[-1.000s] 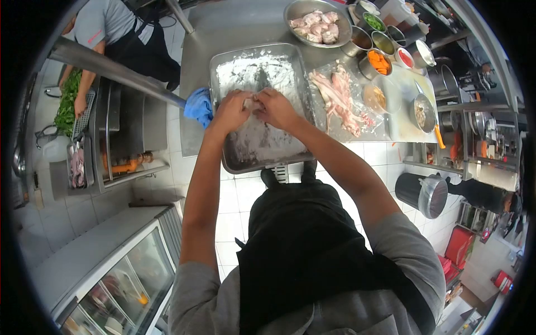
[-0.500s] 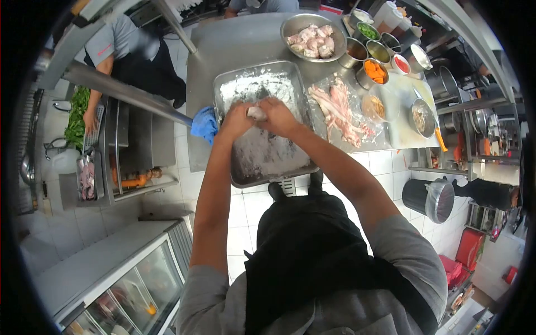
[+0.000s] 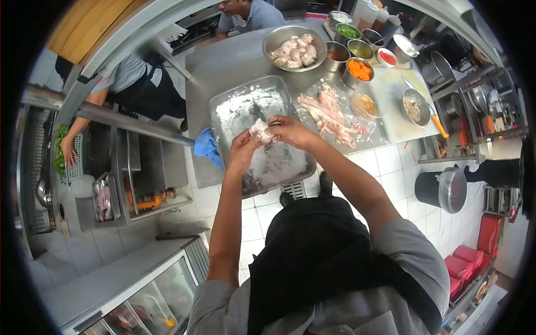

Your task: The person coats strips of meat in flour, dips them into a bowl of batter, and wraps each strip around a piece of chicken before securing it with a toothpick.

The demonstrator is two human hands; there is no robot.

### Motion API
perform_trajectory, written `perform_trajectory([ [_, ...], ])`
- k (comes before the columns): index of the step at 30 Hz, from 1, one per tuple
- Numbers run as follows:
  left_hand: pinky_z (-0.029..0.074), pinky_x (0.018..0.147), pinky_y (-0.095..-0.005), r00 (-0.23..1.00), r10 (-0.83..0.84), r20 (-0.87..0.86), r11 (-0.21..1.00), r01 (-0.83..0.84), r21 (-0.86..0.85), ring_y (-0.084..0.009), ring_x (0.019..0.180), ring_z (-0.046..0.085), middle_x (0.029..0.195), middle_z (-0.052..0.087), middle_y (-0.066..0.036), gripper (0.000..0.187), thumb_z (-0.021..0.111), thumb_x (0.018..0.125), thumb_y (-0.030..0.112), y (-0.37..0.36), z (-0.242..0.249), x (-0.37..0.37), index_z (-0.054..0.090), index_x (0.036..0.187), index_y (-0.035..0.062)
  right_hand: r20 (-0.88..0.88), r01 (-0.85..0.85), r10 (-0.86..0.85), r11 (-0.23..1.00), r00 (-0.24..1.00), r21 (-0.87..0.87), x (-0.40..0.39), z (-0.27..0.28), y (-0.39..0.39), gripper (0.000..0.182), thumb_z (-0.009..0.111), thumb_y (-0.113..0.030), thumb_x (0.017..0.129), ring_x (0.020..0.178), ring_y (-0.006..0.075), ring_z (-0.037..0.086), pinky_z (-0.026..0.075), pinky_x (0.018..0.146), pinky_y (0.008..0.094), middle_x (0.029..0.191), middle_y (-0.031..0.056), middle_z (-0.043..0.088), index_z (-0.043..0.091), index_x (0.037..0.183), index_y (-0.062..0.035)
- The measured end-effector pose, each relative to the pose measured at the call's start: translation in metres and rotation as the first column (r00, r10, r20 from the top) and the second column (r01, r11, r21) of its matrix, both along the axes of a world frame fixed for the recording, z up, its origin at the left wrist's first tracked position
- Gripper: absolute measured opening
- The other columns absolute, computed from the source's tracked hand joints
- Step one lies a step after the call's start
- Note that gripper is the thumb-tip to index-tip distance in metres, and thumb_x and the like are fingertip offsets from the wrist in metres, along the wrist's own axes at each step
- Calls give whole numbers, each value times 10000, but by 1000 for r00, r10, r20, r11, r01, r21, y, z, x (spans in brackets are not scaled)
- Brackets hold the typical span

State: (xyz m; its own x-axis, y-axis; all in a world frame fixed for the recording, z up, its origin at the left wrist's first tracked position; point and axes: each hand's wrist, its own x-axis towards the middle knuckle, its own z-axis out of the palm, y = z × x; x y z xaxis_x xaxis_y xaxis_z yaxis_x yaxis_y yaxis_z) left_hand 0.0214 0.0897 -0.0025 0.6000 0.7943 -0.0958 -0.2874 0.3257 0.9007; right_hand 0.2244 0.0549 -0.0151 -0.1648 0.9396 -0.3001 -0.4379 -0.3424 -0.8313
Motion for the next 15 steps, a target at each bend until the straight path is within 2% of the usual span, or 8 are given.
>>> perform_trajectory([
  [3, 519, 939, -367, 992, 92, 84, 985, -78, -153, -198, 1071, 621, 1175, 642, -102, 275, 604, 948, 46, -19, -4, 11, 599, 1216, -14, 14, 5, -5, 1000, 1000, 21, 8, -4, -13, 286, 710, -119, 882, 885, 115, 622, 490, 728, 260, 1034, 37, 655, 604, 1137, -43],
  [5, 515, 979, -418, 971, 161, 179, 963, -115, -243, -265, 1090, 620, 1210, 619, -149, 310, 578, 938, -9, -15, -52, 10, 555, 1248, -10, 220, 50, -109, 965, 969, 259, 19, -10, -28, 234, 714, -126, 889, 899, 137, 625, 505, 766, 293, 1027, 44, 658, 622, 1085, -38],
  [7, 436, 1091, -527, 965, 146, 216, 971, -98, -218, -339, 1224, 567, 1257, 608, -176, 294, 582, 945, 31, -33, -25, 26, 562, 1234, -20, 314, 145, -160, 987, 936, 70, 32, -5, -37, 193, 723, -110, 882, 901, 149, 623, 510, 797, 309, 992, 37, 663, 648, 1041, -30],
  [9, 438, 1094, -536, 960, 131, 249, 969, -71, -237, -359, 1241, 554, 1269, 597, -191, 289, 567, 953, 14, -42, -9, 35, 548, 1238, -33, 466, 167, -281, 948, 839, 272, 65, -2, -53, 187, 716, -53, 865, 899, 140, 618, 507, 808, 305, 959, 43, 667, 657, 1040, -22],
  [11, 456, 1089, -526, 961, 246, 129, 935, -201, -292, -400, 1266, 519, 1278, 574, -235, 286, 527, 964, -36, -47, -6, 37, 498, 1247, -67, 527, 113, -456, 822, 717, 558, 111, 31, -73, 143, 689, -3, 858, 863, 131, 608, 500, 784, 291, 930, 47, 671, 671, 999, -13],
  [13, 464, 1085, -522, 958, 266, 105, 930, -227, -288, -400, 1255, 529, 1298, 557, -243, 297, 517, 972, -31, -49, -5, 36, 481, 1263, -80, 669, 145, -509, 840, 541, 523, 165, 57, -90, 131, 649, 47, 846, 772, 124, 579, 493, 703, 281, 882, 58, 667, 678, 958, -13],
  [14, 473, 1081, -518, 953, 291, 81, 925, -259, -278, -400, 1244, 539, 1318, 539, -250, 310, 507, 980, -26, -49, -4, 37, 463, 1279, -93, 781, 148, -531, 846, 328, 512, 196, 52, -89, 115, 670, -70, 812, 730, 287, 676, 540, 682, 375, 867, 150, 703, 689, 918, -28],
  [15, 473, 1081, -518, 952, 296, 77, 923, -265, -278, -400, 1244, 539, 1318, 539, -250, 310, 507, 980, -26, -51, -1, 39, 463, 1279, -93, 863, 94, -471, 882, 181, 461, 225, 52, -91, 138, 658, -111, 818, 765, 319, 686, 547, 703, 401, 886, 166, 708, 699, 925, -33],
])
